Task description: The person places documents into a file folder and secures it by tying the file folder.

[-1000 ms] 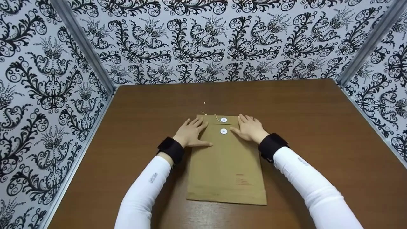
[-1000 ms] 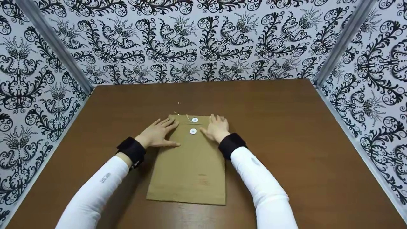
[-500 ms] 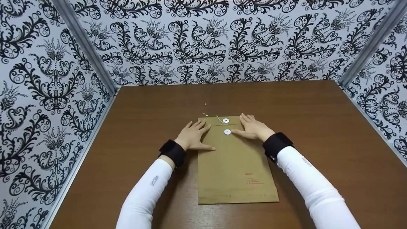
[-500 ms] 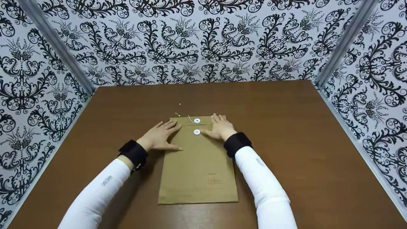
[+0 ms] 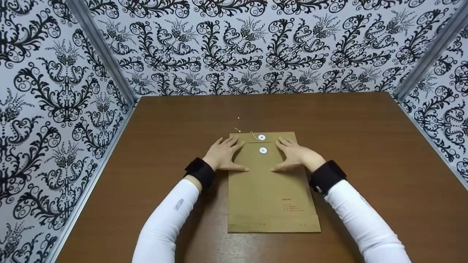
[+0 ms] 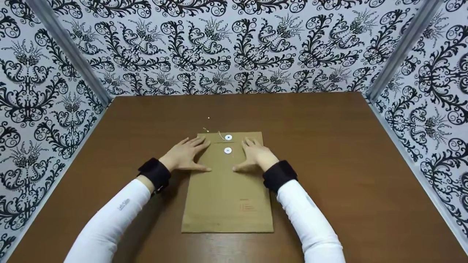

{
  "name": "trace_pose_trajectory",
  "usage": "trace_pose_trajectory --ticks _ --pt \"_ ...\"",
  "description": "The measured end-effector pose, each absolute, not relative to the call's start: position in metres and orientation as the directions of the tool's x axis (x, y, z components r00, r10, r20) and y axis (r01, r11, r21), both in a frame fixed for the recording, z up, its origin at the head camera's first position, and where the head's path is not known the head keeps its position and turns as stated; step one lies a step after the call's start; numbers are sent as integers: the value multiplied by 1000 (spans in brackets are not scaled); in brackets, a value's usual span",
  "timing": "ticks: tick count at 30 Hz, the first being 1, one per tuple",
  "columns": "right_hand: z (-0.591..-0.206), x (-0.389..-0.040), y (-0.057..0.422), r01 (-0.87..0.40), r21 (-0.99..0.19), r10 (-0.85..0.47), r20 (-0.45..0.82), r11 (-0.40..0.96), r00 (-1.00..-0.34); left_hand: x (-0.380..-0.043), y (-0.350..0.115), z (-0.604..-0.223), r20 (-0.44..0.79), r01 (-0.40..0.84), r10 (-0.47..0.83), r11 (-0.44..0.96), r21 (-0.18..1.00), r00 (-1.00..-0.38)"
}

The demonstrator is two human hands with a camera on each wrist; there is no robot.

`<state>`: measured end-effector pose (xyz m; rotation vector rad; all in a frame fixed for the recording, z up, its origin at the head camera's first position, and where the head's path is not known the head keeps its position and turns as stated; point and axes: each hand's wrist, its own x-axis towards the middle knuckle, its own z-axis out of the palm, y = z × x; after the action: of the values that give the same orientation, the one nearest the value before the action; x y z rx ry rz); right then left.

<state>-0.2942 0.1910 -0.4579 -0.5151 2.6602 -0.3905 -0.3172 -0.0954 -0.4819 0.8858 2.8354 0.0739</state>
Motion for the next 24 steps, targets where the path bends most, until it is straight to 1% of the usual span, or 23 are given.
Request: trace_pose_trajectory --ticks 6,17,21,24 --pt "-456 -291 193 -318 -366 -441 -324 874 -837 -318 -96 -481 -144 565 571 821 81 -808" --pt "-456 -292 191 -304 -365 -427 -330 880 -842 -319 -91 -470 -174 564 565 824 61 -807" --pt "-456 -292 189 -307 -355 -428 -341 883 -837 -323 -85 -468 -131 561 560 827 33 -818" --pt "-457 -292 190 -302 -353 -424 -345 885 -837 -327 -77 -469 -82 558 555 830 -14 -828"
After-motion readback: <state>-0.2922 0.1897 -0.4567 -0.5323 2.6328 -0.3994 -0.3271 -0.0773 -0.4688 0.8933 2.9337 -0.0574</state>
